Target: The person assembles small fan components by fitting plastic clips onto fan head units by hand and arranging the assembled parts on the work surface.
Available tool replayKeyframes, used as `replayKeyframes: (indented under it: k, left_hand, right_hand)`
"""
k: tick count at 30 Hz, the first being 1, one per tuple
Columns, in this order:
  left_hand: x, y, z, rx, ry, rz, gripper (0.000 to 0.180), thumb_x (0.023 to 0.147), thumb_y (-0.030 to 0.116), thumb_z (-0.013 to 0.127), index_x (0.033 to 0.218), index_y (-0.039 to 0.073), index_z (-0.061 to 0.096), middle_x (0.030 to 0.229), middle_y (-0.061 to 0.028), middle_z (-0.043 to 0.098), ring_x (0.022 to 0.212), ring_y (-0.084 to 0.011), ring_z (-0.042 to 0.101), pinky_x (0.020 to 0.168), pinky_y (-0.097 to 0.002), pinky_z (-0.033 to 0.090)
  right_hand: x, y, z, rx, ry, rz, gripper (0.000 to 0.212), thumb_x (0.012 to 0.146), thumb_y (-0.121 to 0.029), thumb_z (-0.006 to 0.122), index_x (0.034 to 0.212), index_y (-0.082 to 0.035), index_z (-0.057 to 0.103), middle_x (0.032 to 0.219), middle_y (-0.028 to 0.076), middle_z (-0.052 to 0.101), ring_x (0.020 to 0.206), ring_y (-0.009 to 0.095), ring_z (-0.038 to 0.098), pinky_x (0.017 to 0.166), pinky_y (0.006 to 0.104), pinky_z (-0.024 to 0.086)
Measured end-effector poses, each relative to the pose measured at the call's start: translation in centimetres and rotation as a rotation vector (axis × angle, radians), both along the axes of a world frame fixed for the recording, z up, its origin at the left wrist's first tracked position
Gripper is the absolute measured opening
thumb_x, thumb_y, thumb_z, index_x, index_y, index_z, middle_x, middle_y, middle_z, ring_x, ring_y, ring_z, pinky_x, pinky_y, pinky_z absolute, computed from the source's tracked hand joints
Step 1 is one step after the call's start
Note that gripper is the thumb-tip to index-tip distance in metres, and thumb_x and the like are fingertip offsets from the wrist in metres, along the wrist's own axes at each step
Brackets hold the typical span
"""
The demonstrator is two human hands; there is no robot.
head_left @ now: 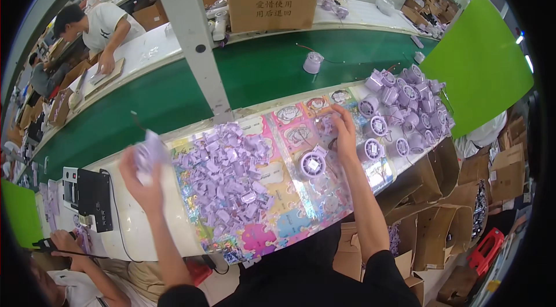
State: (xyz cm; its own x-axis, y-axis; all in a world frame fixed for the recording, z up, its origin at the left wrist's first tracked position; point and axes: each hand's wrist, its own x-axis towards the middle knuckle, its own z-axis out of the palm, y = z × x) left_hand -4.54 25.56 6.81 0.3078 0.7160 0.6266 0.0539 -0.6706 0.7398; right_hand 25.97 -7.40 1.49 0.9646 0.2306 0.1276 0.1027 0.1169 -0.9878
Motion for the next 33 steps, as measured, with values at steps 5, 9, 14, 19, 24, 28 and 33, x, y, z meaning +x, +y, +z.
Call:
replayKeyframes:
  k: [5, 9, 14, 19, 24, 28, 33]
  left_hand:
    - [-3.7, -14.9, 2.8, 0.174, 0.254, -0.451, 0.063, 0.057, 0.018, 0.082, 0.113, -0.003, 0.062, 0.103, -0.0152, 0.063, 0.09, -0.0308, 0.062, 0.079, -0.0398, 0.05]
    - [-2.4, -18.6, 1.3, 0.136, 0.288, -0.513, 0.058, 0.056, 0.012, 0.079, 0.111, -0.002, 0.065, 0.104, -0.0145, 0.063, 0.089, -0.0325, 0.061, 0.08, -0.0403, 0.05]
    - [-2.1, -19.7, 0.6, 0.065, 0.311, -0.5, 0.058, 0.056, 0.012, 0.079, 0.111, -0.001, 0.066, 0.104, -0.0144, 0.063, 0.09, -0.0321, 0.06, 0.079, -0.0401, 0.049]
    - [-2.7, -20.3, 0.2, 0.092, 0.292, -0.475, 0.058, 0.055, 0.016, 0.079, 0.109, 0.0, 0.066, 0.097, -0.0132, 0.062, 0.086, -0.0307, 0.059, 0.077, -0.0382, 0.048]
    - [-5.7, -19.5, -0.5, -0.068, 0.284, -0.476, 0.058, 0.057, 0.023, 0.08, 0.109, -0.001, 0.068, 0.095, -0.0138, 0.061, 0.083, -0.0287, 0.06, 0.076, -0.0366, 0.049]
    - [-6.8, -19.6, -0.6, -0.157, 0.309, -0.44, 0.06, 0.059, 0.024, 0.08, 0.112, -0.001, 0.067, 0.095, -0.0138, 0.06, 0.086, -0.0287, 0.061, 0.079, -0.0362, 0.049]
    - [-7.2, -19.7, -1.2, -0.191, 0.311, -0.404, 0.06, 0.06, 0.025, 0.079, 0.112, -0.002, 0.065, 0.1, -0.0143, 0.057, 0.089, -0.0286, 0.059, 0.082, -0.036, 0.048]
  right_hand:
    - [-7.5, -0.2, 3.4, -0.58, -0.786, -0.057, 0.042, 0.076, -0.019, 0.072, 0.114, -0.004, 0.063, 0.109, 0.014, 0.058, 0.101, 0.033, 0.052, 0.092, 0.0402, 0.041]
    - [-12.0, -0.4, 4.1, -0.856, -0.79, 0.028, 0.05, 0.073, -0.023, 0.078, 0.117, -0.006, 0.062, 0.104, 0.014, 0.053, 0.093, 0.032, 0.054, 0.08, 0.0426, 0.046]
    - [-11.9, -2.7, 4.8, -0.795, -0.661, 0.226, 0.05, 0.074, -0.013, 0.075, 0.122, -0.008, 0.06, 0.114, 0.017, 0.053, 0.11, 0.037, 0.053, 0.09, 0.0433, 0.049]
    - [-12.8, -3.7, 5.8, -0.841, -0.896, 0.22, 0.049, 0.073, -0.005, 0.069, 0.121, -0.01, 0.06, 0.127, 0.014, 0.054, 0.115, 0.035, 0.053, 0.098, 0.0428, 0.045]
    - [-16.8, -0.8, 4.2, -0.639, -0.881, 0.476, 0.046, 0.074, -0.01, 0.074, 0.118, -0.007, 0.06, 0.116, 0.012, 0.059, 0.106, 0.032, 0.058, 0.088, 0.0411, 0.05]
    - [-17.2, 1.4, 2.1, -0.661, -0.793, 0.588, 0.041, 0.076, -0.012, 0.074, 0.114, -0.006, 0.06, 0.109, 0.01, 0.058, 0.103, 0.031, 0.058, 0.087, 0.0389, 0.049]
    - [-17.7, 1.2, 1.5, -0.565, -0.626, 0.535, 0.032, 0.08, -0.009, 0.073, 0.109, -0.003, 0.06, 0.106, 0.011, 0.058, 0.096, 0.028, 0.06, 0.08, 0.0355, 0.052]
